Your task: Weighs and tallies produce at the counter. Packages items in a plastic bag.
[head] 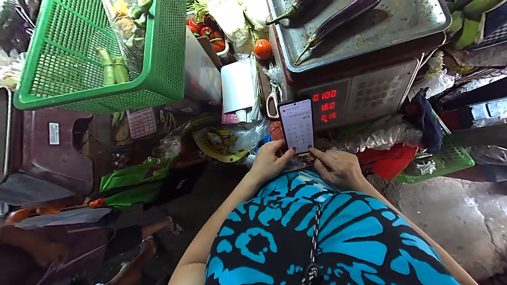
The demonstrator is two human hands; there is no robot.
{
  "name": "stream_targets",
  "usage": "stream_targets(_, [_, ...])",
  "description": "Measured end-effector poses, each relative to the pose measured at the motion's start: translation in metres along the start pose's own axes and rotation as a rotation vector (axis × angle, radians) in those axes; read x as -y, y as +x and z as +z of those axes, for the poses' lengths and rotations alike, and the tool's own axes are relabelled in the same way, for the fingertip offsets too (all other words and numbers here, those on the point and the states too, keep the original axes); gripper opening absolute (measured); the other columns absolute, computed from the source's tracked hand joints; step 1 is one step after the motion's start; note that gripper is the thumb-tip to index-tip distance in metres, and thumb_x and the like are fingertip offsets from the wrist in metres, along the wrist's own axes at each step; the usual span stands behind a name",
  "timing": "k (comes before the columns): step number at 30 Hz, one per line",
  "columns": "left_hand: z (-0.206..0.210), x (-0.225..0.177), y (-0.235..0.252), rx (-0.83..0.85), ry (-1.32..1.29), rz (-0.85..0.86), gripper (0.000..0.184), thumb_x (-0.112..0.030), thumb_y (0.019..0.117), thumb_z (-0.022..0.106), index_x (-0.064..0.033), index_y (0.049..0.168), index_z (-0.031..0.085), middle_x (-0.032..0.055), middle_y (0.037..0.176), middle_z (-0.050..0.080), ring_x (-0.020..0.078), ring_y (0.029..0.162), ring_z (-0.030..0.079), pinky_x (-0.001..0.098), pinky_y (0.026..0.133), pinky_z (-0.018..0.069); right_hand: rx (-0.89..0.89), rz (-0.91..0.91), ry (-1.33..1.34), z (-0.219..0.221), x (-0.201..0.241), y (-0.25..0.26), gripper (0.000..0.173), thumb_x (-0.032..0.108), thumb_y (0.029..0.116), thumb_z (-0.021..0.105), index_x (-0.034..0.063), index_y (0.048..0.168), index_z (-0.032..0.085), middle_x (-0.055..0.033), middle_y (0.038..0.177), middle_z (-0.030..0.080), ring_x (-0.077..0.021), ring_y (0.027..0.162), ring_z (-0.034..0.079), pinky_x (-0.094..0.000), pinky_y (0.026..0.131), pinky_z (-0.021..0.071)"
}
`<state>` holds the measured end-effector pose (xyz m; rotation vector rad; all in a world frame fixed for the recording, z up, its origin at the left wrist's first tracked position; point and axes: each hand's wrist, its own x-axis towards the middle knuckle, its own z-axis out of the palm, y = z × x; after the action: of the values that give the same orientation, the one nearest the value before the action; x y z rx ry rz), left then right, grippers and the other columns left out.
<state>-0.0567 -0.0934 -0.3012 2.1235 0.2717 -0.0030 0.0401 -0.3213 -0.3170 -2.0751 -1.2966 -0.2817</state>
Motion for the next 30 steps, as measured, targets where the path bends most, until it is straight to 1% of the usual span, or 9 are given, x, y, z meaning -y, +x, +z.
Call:
stream_targets(6, [-0.0003,-0.0006,0.001,0.004,0.01,-0.009,0.034,-0.04,0.1002,0.059,-0.0093,0.092,0.073,-0.0027,0.073,0.062,0.0069,0.069,0.058,0.0316,0.07,0.0508,-0.003,-0.017,0.008,0.0013,0.0025,0.0022,0.037,0.021,0.1025,0.047,0.0079,0.119,0.076,-0.0083,0.072,0.071,-0.0222,0.065,0.067,-0.0346,0.059,0.051])
stream_targets(11, [0.0003,0.0012,0.0012,0.01,0.005,-0.005,0.036,-0.041,0.1003,0.059,-0.008,0.093,0.073,-0.0014,0.073,0.062,0.0093,0.069,0.059,0.0346,0.07,0.0519,0.006,-0.007,0.006,-0.0011,0.0036,0.0033,0.036,0.02,0.1021,0.047,0.0077,0.119,0.076,-0.0085,0.073,0.071,-0.0226,0.065,0.067,-0.0358,0.058,0.051])
stream_targets(14, [0.0002,0.0018,0.0016,0.018,0.001,-0.004,0.037,-0.041,0.1004,0.058,-0.0082,0.092,0.072,-0.002,0.072,0.061,0.0086,0.068,0.058,0.0336,0.069,0.051,0.0,-0.01,0.001,-0.0011,0.0032,0.0036,0.036,0.02,0.1021,0.047,0.0077,0.119,0.076,-0.0084,0.071,0.07,-0.0226,0.064,0.066,-0.0357,0.058,0.0505])
stream_targets(17, [-0.0001,0.0014,0.0016,0.023,0.004,-0.01,0.037,-0.041,0.1008,0.057,-0.0086,0.092,0.072,-0.0025,0.071,0.06,0.0083,0.068,0.058,0.0332,0.069,0.0503,-0.008,-0.012,-0.001,-0.0005,0.0032,0.0041,0.036,0.02,0.1013,0.048,0.0073,0.119,0.077,-0.0085,0.073,0.072,-0.0221,0.065,0.067,-0.0346,0.059,0.0512])
stream_targets(21, [0.0001,0.0015,0.0017,0.023,0.007,-0.011,0.037,-0.042,0.1007,0.057,-0.0085,0.092,0.072,-0.0023,0.072,0.061,0.0084,0.068,0.058,0.0332,0.069,0.0504,-0.007,-0.009,0.001,-0.0001,0.0037,0.0045,0.036,0.02,0.1012,0.048,0.0071,0.118,0.077,-0.0087,0.075,0.073,-0.0219,0.068,0.069,-0.0346,0.061,0.0525])
stream_targets(30, [0.0003,0.002,0.002,0.026,0.009,-0.016,0.039,-0.043,0.1009,0.057,-0.0085,0.093,0.072,-0.0021,0.072,0.061,0.0087,0.069,0.058,0.0338,0.07,0.0505,0.001,-0.008,-0.007,-0.0001,0.0035,0.0048,0.036,0.019,0.1011,0.048,0.007,0.118,0.077,-0.0083,0.075,0.073,-0.0221,0.068,0.069,-0.0345,0.061,0.0527])
